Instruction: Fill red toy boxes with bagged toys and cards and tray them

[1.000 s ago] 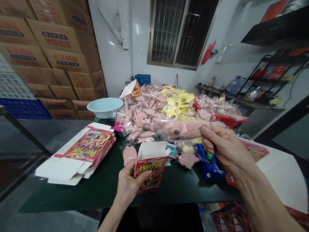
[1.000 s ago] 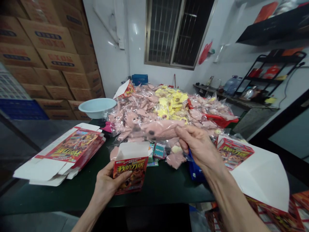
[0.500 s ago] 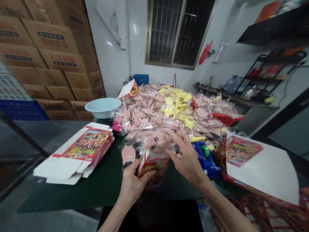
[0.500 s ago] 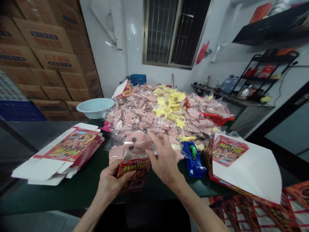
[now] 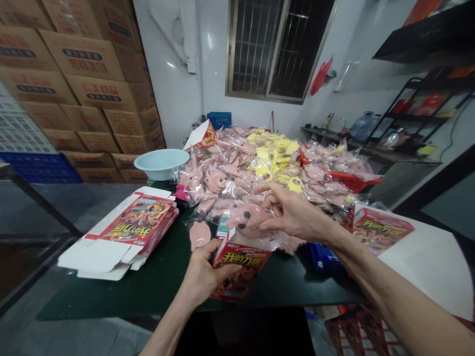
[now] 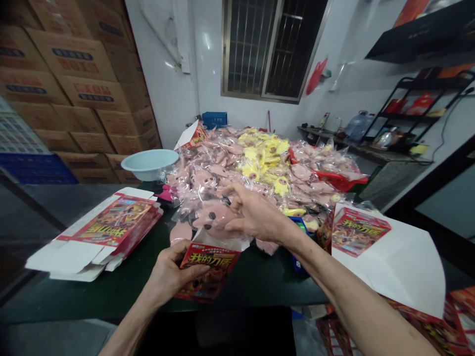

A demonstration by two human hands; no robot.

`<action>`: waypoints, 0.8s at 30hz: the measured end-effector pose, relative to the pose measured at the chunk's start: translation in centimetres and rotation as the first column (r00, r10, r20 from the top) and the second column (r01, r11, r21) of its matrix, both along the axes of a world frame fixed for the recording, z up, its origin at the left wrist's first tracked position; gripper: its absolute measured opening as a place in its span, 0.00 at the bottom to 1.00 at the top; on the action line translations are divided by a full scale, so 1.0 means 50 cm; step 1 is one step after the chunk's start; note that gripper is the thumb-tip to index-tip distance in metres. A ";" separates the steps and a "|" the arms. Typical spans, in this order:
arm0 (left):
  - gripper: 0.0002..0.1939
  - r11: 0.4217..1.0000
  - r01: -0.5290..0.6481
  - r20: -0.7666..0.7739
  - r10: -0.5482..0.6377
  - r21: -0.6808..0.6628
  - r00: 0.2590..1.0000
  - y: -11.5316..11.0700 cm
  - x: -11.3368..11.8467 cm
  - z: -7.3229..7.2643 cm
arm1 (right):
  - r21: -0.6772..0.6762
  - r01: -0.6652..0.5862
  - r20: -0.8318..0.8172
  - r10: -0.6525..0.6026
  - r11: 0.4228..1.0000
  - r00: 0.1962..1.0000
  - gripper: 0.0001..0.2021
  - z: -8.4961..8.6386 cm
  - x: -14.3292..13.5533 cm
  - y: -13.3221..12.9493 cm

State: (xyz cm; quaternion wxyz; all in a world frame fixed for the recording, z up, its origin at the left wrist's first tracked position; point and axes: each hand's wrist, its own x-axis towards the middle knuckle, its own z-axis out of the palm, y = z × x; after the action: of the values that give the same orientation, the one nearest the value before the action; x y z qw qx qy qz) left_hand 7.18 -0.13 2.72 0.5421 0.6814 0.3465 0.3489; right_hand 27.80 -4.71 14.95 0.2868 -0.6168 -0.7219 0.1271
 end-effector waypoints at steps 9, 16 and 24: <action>0.20 0.913 0.173 0.266 -0.074 -0.370 0.961 -0.007 0.009 -0.018 | 0.123 0.137 -0.739 -0.001 0.983 0.674 0.14 -0.075 -0.027 -0.026; 0.18 0.952 0.007 0.223 0.065 -0.306 0.973 -0.008 0.008 -0.024 | 0.283 0.403 -0.415 -0.267 0.871 0.870 0.07 -0.158 -0.056 -0.038; 0.15 0.985 -0.165 0.116 0.169 -0.044 0.979 -0.005 -0.001 -0.023 | 0.322 0.305 -0.361 -0.182 0.896 0.915 0.32 -0.126 -0.004 -0.079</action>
State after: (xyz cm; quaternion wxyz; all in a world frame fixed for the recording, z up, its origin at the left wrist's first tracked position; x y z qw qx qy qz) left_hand 7.12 -0.38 1.55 0.5422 0.6185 0.3755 0.4271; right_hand 27.61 -8.68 8.63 0.5257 -0.6086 -0.5923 0.0494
